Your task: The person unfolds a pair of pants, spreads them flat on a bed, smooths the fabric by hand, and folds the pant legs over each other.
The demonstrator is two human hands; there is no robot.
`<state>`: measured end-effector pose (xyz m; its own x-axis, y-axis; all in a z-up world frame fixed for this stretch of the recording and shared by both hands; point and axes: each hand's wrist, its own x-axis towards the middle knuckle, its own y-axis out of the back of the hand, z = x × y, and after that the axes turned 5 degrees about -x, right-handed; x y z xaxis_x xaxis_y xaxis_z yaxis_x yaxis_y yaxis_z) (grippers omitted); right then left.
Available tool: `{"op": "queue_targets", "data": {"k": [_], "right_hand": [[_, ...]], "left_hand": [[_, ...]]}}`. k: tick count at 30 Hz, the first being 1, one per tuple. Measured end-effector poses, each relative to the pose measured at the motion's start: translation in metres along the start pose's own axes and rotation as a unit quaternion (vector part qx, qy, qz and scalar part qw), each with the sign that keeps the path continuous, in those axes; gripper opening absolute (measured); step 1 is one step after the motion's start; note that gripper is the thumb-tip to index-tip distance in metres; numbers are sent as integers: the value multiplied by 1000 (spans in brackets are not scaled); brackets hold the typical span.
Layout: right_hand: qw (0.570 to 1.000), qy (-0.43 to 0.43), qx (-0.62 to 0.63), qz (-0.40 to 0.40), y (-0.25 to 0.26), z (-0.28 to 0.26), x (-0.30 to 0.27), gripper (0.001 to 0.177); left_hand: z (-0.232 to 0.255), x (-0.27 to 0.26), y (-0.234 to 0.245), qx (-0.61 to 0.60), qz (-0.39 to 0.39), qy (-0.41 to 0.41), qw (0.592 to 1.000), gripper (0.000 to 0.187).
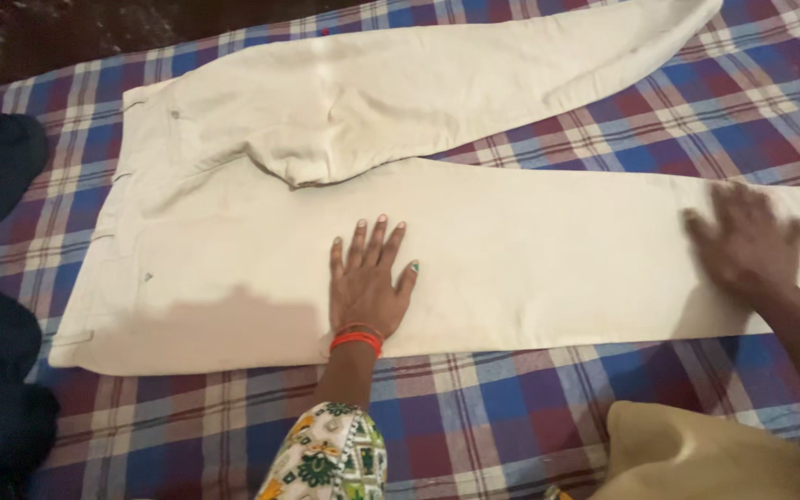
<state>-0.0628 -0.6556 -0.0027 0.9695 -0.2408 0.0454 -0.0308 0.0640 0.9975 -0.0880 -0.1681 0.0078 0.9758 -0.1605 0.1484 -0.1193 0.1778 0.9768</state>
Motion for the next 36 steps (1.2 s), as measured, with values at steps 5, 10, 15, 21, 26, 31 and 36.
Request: {"op": "queue_targets", "data": {"k": [5,10,15,21,26,31,36], "right_hand": [[985,-172,17,-13,-16,19,4,70],[987,120,100,21,6,-54,3,81],[957,282,62,-7,6,-55,-15,69],[989,-68,62,116,-29,52,-16,75],[982,-143,19,123,-44,51,-1,78],[991,78,99,-38,-7,-5,7,81],[996,38,72,-28,2,12,8,78]], "left_hand": [[-1,1,-3,9,28,-4,1000,63],[-3,0,-5,25,31,-12,999,63],[-6,4,-11,28,34,-17,999,63],[-9,3,-12,23,72,-32,997,62],[-8,2,-12,20,81,-34,996,61],[-8,0,-10,21,80,-36,996,61],[-6,2,-10,20,76,-32,996,61]]}}
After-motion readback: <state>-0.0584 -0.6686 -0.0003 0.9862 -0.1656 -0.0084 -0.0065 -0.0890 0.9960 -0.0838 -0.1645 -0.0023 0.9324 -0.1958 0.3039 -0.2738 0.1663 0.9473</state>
